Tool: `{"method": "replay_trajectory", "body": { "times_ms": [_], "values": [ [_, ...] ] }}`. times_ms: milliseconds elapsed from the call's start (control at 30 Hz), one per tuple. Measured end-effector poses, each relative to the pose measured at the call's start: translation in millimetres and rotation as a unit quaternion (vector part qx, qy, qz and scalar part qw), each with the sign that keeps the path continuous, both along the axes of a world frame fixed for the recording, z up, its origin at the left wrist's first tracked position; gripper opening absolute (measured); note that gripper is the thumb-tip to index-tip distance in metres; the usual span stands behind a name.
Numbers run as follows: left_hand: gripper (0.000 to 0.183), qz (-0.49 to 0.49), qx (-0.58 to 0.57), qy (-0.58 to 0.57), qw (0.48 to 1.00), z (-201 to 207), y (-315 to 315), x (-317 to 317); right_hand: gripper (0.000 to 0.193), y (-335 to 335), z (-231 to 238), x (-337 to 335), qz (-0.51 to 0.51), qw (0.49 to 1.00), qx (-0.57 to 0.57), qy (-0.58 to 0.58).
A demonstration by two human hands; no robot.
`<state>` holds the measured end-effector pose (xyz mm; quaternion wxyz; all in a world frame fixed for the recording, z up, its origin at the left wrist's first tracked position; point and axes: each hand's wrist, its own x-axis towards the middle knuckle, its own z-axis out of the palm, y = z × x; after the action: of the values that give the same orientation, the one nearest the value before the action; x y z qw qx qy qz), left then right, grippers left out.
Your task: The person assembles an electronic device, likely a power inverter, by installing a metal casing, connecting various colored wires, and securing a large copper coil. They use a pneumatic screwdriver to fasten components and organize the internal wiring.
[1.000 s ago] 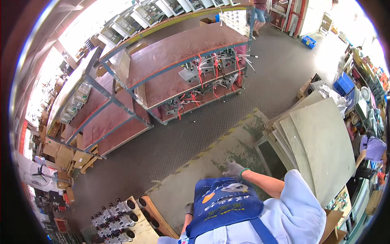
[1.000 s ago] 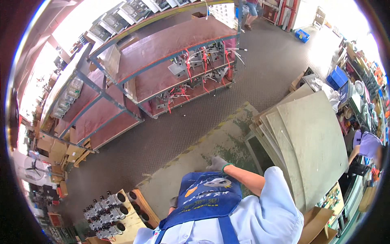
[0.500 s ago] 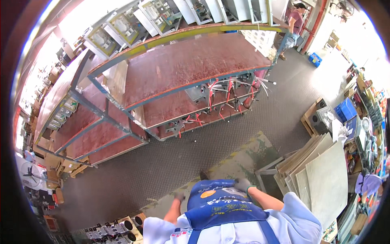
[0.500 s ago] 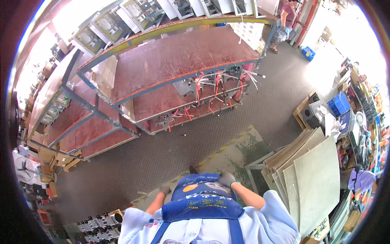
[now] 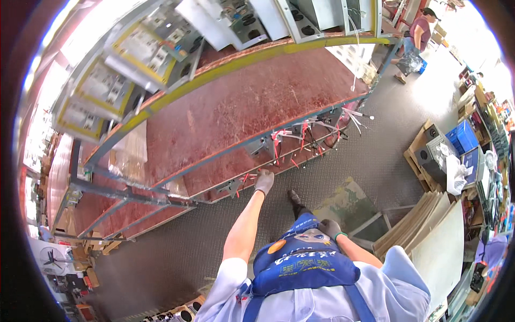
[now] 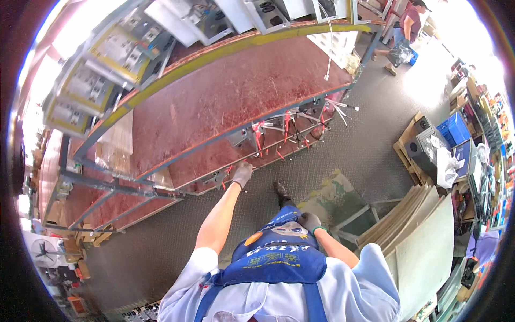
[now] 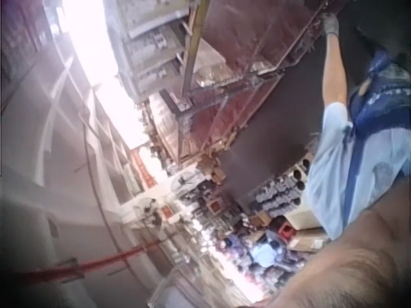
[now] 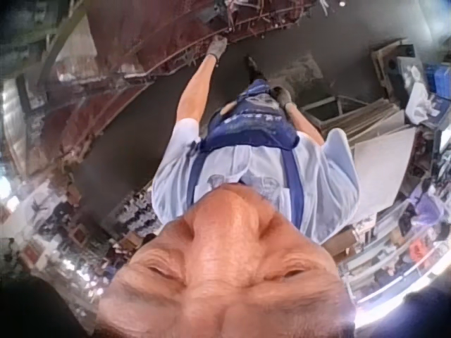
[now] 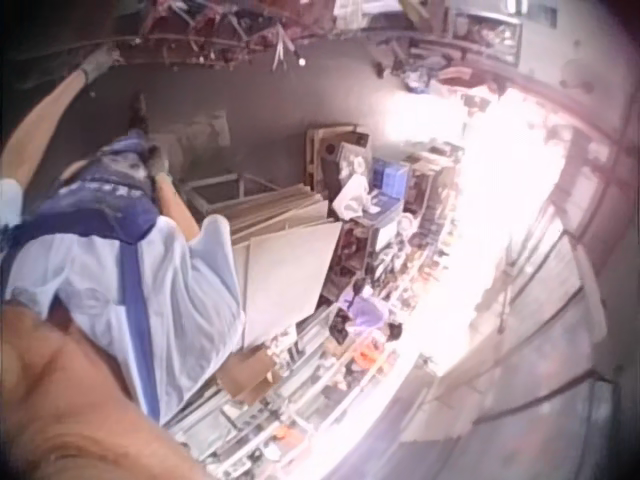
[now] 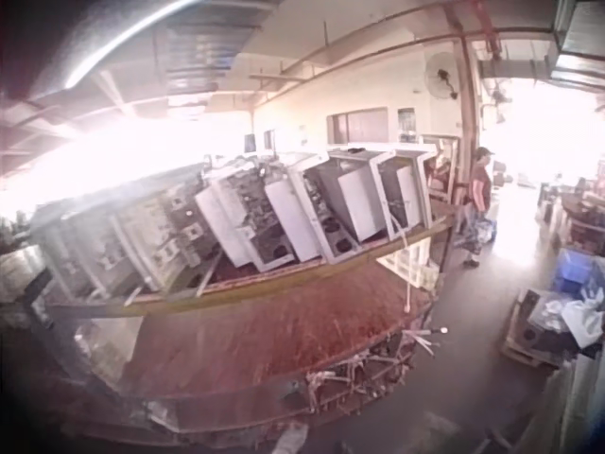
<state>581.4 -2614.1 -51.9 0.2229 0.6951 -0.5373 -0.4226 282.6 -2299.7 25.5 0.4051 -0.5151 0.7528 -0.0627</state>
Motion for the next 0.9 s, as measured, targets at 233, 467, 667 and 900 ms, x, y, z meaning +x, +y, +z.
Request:
{"method": "replay_trajectory", "body": {
  "times_ms": [233,467,667,900],
  "values": [
    [0.058,0.035,-0.031,-0.089,0.995,57,-103,-99,0.039,-118,14,-95,0.020,1.000,-0.015,0.012],
    [0.044,0.067,-0.019,-0.140,0.988,57,-144,-138,0.036,-173,-22,-199,0.237,0.966,-0.038,0.100],
    [0.033,0.107,-0.060,-0.128,0.984,42,-106,-95,0.031,-272,62,-135,0.229,0.969,-0.056,0.075],
    [0.026,0.078,-0.115,-0.156,0.978,44,-38,-37,0.030,-364,53,-57,0.293,0.939,-0.162,0.079]
  ]
}}
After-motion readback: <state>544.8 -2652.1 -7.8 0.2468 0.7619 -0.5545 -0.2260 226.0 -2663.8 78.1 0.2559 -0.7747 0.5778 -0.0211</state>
